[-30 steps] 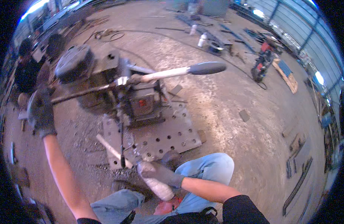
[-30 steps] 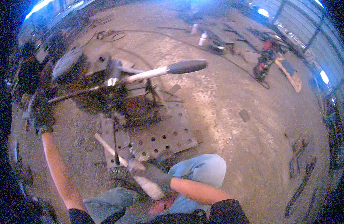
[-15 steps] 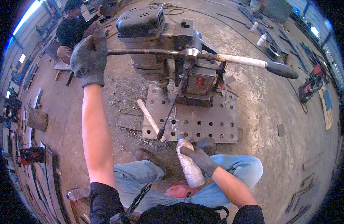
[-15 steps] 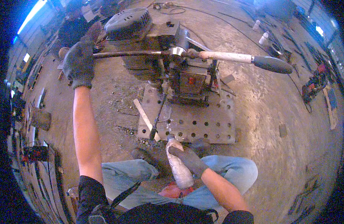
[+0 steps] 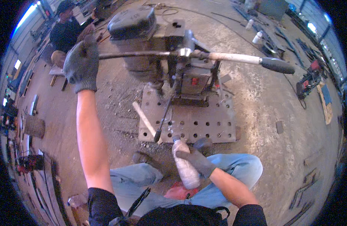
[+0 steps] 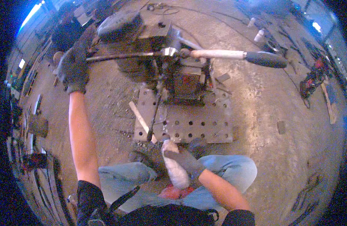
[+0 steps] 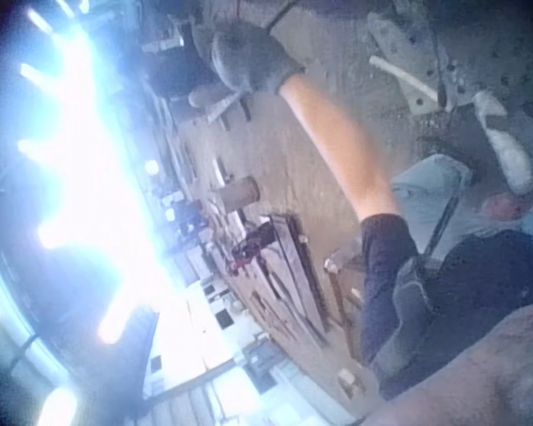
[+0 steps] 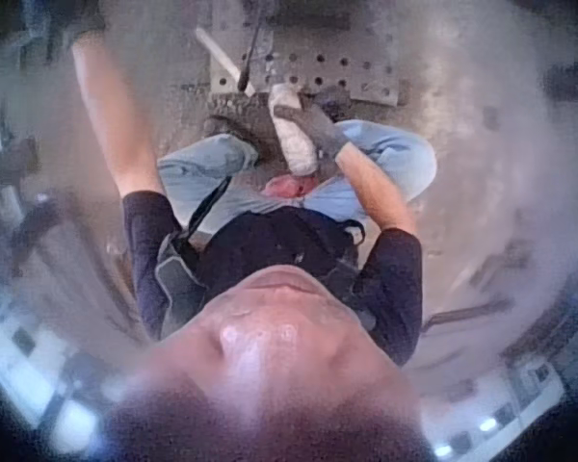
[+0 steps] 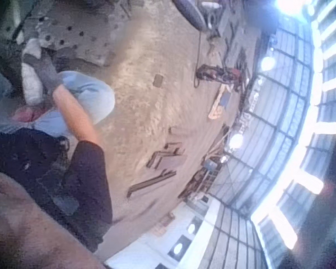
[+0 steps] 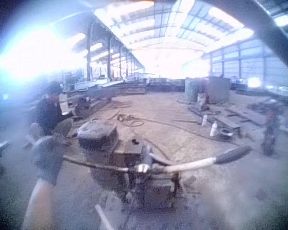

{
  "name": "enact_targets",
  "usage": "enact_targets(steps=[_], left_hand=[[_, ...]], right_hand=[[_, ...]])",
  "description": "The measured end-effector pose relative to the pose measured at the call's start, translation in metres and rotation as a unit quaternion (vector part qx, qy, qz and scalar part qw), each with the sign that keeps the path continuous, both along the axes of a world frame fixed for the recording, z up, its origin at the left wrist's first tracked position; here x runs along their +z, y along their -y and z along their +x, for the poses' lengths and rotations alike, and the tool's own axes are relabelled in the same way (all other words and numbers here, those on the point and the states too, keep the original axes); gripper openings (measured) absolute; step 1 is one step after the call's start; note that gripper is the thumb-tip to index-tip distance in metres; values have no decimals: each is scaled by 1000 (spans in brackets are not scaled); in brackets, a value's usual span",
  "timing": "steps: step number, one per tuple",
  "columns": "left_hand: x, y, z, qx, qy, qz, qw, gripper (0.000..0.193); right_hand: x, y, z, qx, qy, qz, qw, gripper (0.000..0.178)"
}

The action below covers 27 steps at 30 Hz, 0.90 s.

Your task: The person operates a drill press to create holes in a metal plate. They repeatedly apply liquid from a bottle to the drilling area and adjust the machine's handle to lower and raise the drill bit.

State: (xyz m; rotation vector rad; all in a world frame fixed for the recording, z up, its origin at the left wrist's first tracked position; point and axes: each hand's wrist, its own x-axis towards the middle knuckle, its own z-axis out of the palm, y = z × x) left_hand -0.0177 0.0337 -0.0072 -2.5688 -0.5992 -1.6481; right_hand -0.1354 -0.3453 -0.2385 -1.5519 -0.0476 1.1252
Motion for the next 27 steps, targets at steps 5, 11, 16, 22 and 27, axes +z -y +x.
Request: enact_targets(steps=[5, 11, 16, 22, 27], left_hand=[[-1, -4, -4, -5, -4, -13, 1000, 32], [0, 3, -5, -14, 1, -7, 1000, 33], [8, 18, -10, 12, -8, 5, 1000, 36], [3, 12, -7, -20, 14, 13, 1000, 41], [5, 12, -8, -37, 25, 13, 999, 44]], right_hand=[[4, -3, -3, -13, 97, 38, 995, 83], [-8, -3, -4, 8, 116, 27, 993, 84], [0, -2, -1, 19, 93, 17, 995, 82], [-12, 4, -1, 34, 34, -59, 997, 85], [-34, 8, 4, 77, 22, -103, 991, 87]])
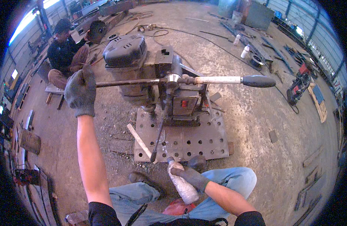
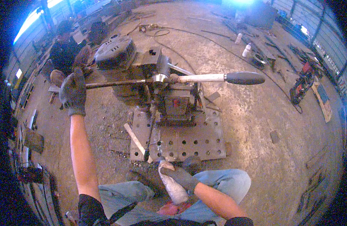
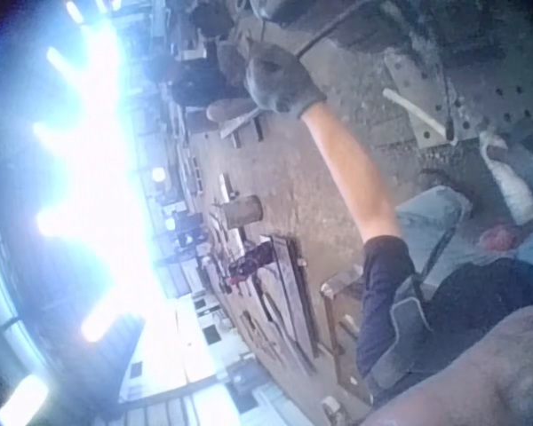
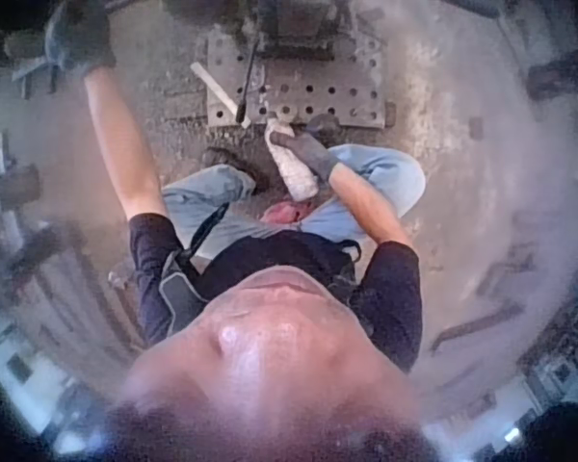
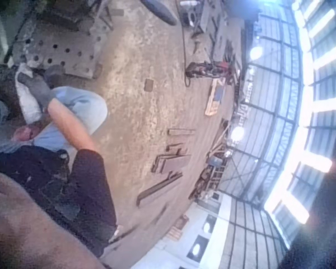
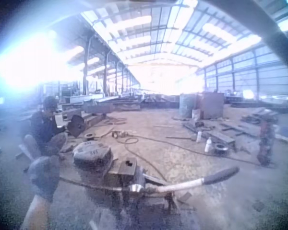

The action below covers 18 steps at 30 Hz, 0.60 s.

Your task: The person operates a drill press to create holes in a metal plate. They repeatedly apply liquid from a bottle to the drilling area and adjust the machine's handle to lower and raise the drill bit.

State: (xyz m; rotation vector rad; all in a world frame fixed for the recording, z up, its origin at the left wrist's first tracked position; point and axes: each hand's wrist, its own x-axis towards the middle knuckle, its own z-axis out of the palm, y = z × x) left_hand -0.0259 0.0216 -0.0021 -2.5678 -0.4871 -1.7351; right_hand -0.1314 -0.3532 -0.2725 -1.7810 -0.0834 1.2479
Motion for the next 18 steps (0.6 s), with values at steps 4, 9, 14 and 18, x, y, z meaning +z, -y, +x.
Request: enact_targets(steps=[4, 9, 14, 18], left_hand=[[-2, -4, -1, 20, -12, -5, 1000, 46], [-3, -15, 6, 19, -10, -2, 1000, 47], [-16, -35, 13, -51, -28, -53, 997, 44], [-22, -29, 14, -69, 28, -16, 997, 44]], right_hand=[[35, -6, 1, 4, -20, -6, 1000, 87], [39, -5, -6, -69, -24, 100, 992, 85], [49, -11, 1, -95, -62, 118, 986, 75], [28, -4, -7, -94, -55, 78, 991, 75]])
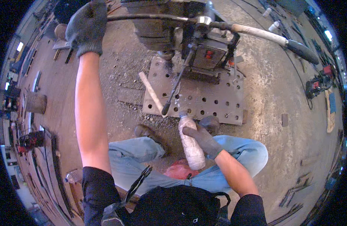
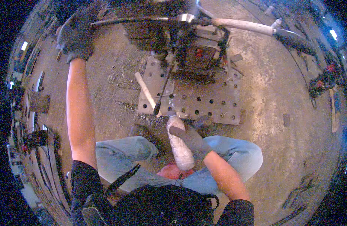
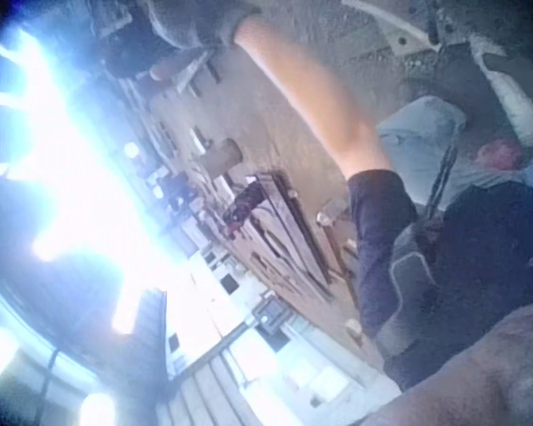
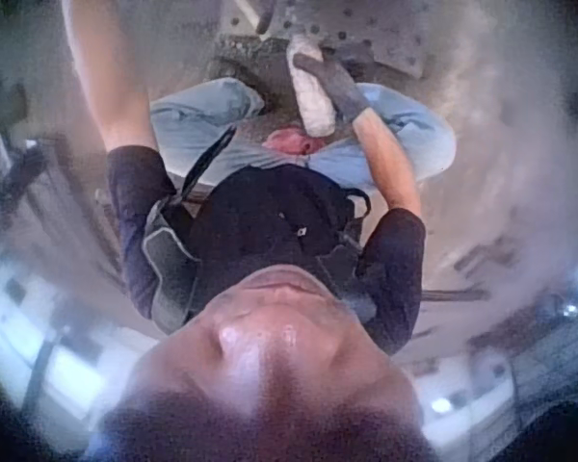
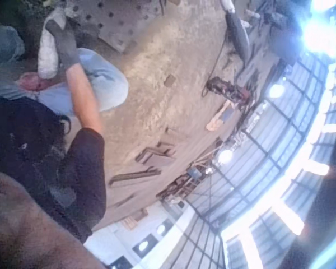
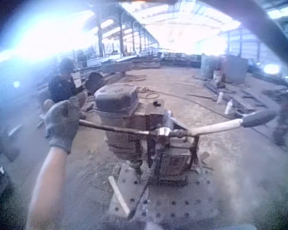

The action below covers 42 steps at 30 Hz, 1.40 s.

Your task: The person operates a drill press to create holes in a metal plate. They repeatedly apply liquid from a bottle to the drilling area and adjust the machine's handle to lower and raise the drill bit.

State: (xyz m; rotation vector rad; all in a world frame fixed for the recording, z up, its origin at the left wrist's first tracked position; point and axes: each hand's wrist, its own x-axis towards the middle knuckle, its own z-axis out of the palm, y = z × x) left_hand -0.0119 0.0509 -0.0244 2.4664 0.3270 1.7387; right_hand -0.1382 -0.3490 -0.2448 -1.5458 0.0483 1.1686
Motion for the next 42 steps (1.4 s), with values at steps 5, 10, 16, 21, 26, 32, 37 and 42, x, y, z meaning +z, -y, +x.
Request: enact_targets(steps=[5, 10, 16, 21, 26, 32, 37, 42], left_hand=[[5, 13, -6, 13, 2, -18, 1000, 42], [5, 1, -3, 5, 2, -80, 997, 41], [13, 38, -12, -6, 0, -112, 994, 39], [21, 48, -21, 79, -13, 1, 997, 40], [17, 42, -15, 124, -5, 13, 992, 44], [12, 49, -14, 97, 30, 16, 995, 43], [9, 48, -14, 65, 34, 6, 997, 41], [4, 41, -12, -23, 57, -34, 998, 40]], right_hand=[[31, -9, 6, -9, 4, -1, 1000, 58], [16, -6, 6, -6, 7, -6, 1000, 59], [13, -4, 5, -17, -29, -15, 999, 62], [10, -6, 6, -11, -30, 7, 999, 60], [18, -7, 2, -51, -52, 68, 995, 61], [27, -8, 3, -46, -62, 85, 993, 60], [16, -5, 5, -13, 12, 30, 999, 65], [42, -7, 13, 3, -18, -4, 1000, 69]])
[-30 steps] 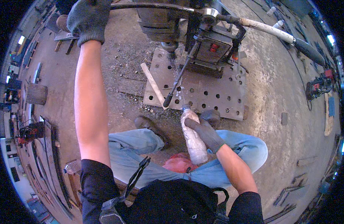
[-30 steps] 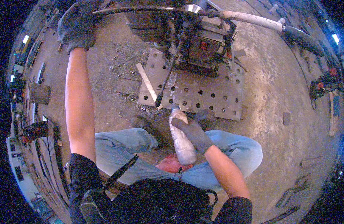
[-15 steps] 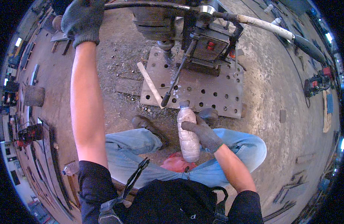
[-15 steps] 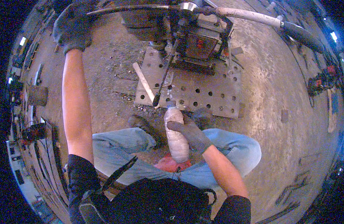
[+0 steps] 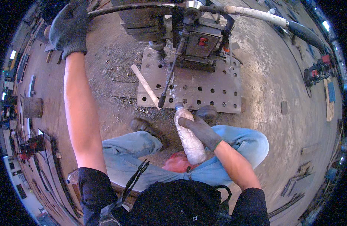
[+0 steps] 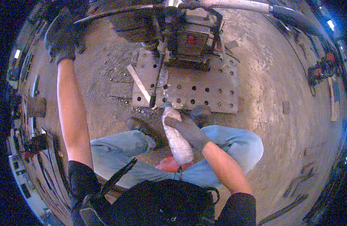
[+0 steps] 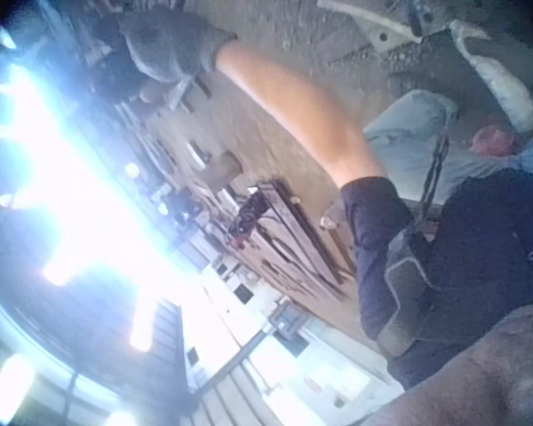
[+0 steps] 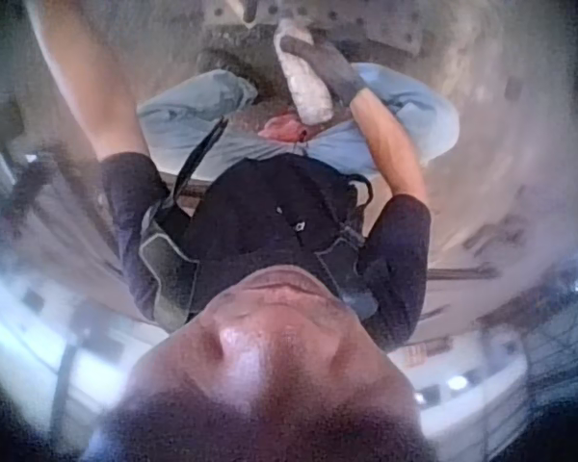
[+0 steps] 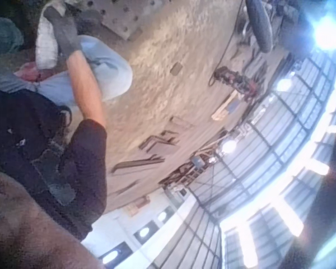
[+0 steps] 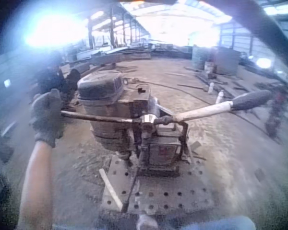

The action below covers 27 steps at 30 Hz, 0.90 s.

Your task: The person operates a drill press to create holes in a metal plate. They repeatedly apply liquid from a bottle to the drilling area and adjust the machine's handle to lower and raise the drill bit.

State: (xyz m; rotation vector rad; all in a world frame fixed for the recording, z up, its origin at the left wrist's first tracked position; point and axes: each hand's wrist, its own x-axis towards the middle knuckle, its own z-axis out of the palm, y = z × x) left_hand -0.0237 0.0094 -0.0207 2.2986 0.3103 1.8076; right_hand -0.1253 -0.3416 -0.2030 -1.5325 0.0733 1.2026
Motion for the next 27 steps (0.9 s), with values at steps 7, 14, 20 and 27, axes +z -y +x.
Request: enact_targets(steps=[7, 14, 20, 27], left_hand=[[1, -48, 3, 142, -181, -44, 972, 50], [-3, -36, -2, 102, -127, -18, 986, 56], [0, -38, 1, 125, -172, -60, 975, 58], [-12, -66, 12, 150, -106, 44, 982, 60]], right_hand=[[-19, 2, -7, -26, 47, 23, 998, 65], [-31, 8, -5, 12, 39, 59, 997, 67], [-40, 7, -9, -23, -21, 56, 998, 72], [-39, 8, -7, -6, 133, 82, 988, 69]])
